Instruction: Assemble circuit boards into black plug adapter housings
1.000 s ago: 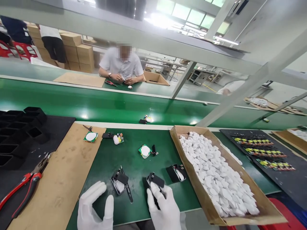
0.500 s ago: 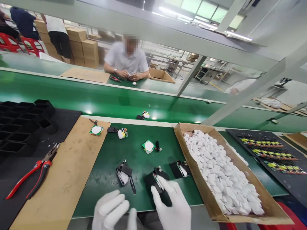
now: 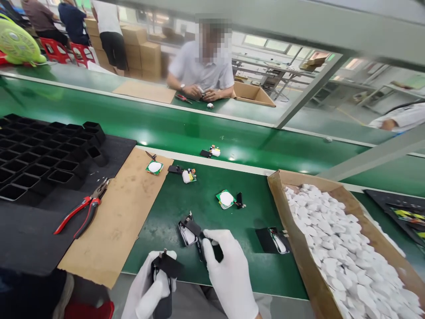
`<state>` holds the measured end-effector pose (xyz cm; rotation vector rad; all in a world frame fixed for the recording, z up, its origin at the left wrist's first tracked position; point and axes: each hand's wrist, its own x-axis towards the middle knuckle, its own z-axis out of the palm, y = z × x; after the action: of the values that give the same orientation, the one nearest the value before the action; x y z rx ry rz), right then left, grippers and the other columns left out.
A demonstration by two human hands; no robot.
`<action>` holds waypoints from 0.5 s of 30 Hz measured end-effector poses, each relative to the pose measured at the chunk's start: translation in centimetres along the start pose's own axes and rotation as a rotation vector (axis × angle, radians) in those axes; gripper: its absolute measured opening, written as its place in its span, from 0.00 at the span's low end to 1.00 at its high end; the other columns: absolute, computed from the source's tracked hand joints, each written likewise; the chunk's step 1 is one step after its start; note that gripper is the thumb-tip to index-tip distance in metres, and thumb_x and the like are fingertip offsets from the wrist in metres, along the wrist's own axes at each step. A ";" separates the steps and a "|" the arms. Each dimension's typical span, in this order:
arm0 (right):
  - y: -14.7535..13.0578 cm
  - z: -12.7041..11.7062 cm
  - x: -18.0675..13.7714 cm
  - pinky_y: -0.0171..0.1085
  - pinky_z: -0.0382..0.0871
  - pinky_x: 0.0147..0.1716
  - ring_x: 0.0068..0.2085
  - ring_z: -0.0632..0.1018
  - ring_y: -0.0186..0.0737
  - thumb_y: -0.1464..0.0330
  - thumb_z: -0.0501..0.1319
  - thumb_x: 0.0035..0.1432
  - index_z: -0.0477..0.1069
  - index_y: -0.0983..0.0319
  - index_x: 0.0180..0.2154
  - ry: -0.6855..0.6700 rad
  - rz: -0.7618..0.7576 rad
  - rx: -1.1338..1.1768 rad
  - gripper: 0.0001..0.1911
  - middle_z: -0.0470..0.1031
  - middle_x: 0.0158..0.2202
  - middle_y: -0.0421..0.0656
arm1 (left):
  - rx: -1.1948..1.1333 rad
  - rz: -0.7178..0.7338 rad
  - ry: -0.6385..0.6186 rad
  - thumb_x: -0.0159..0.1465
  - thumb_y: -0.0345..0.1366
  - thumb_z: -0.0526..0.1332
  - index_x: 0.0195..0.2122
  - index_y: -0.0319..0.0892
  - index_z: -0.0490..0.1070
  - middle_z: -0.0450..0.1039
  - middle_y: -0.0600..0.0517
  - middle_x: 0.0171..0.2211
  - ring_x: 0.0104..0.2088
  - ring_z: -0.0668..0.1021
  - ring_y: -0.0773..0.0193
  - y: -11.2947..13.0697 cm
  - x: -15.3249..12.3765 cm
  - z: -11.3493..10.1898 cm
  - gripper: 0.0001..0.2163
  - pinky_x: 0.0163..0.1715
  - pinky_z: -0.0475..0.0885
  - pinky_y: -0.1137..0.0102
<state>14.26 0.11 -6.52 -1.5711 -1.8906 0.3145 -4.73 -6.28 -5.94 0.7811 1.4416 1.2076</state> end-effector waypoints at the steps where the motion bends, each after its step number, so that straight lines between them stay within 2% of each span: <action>1: 0.2 0.5 0.6 0.45 0.76 0.43 0.42 0.83 0.48 0.70 0.63 0.70 0.78 0.57 0.47 -0.037 -0.006 -0.081 0.07 0.82 0.42 0.44 | -0.034 -0.037 0.003 0.65 0.63 0.64 0.45 0.43 0.81 0.80 0.46 0.35 0.32 0.80 0.55 0.3 0.2 -0.4 0.26 0.35 0.80 0.60; 3: 0.0 1.2 1.5 0.46 0.72 0.42 0.42 0.82 0.51 0.72 0.67 0.66 0.78 0.58 0.50 -0.123 -0.010 -0.210 0.11 0.82 0.43 0.45 | -0.055 -0.036 0.014 0.59 0.65 0.69 0.39 0.43 0.80 0.79 0.46 0.36 0.33 0.79 0.55 0.8 0.5 -0.8 0.27 0.35 0.78 0.63; 5: -0.4 1.6 2.0 0.46 0.69 0.41 0.42 0.82 0.51 0.73 0.67 0.66 0.78 0.58 0.49 -0.191 0.010 -0.307 0.11 0.81 0.44 0.45 | -0.089 -0.044 -0.001 0.56 0.65 0.71 0.34 0.43 0.78 0.77 0.47 0.34 0.33 0.78 0.57 1.4 0.7 -0.8 0.27 0.34 0.77 0.64; 11: -0.2 1.1 3.7 0.44 0.69 0.39 0.41 0.82 0.50 0.74 0.65 0.65 0.78 0.59 0.44 -0.251 0.112 -0.329 0.08 0.82 0.43 0.45 | -0.170 -0.228 -0.164 0.60 0.64 0.66 0.35 0.45 0.72 0.73 0.48 0.32 0.30 0.76 0.59 3.2 0.8 -0.1 0.24 0.31 0.74 0.65; 15: 0.6 0.6 4.1 0.42 0.67 0.37 0.38 0.81 0.48 0.74 0.66 0.62 0.79 0.58 0.46 -0.299 0.135 -0.318 0.11 0.81 0.36 0.41 | -0.143 -0.222 -0.273 0.57 0.52 0.72 0.32 0.44 0.70 0.67 0.54 0.30 0.29 0.68 0.65 4.5 0.2 0.4 0.18 0.30 0.66 0.69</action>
<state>14.06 4.25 -5.96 -1.9586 -2.1470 0.3343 -5.05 -4.78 -1.68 0.6413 1.1711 0.9812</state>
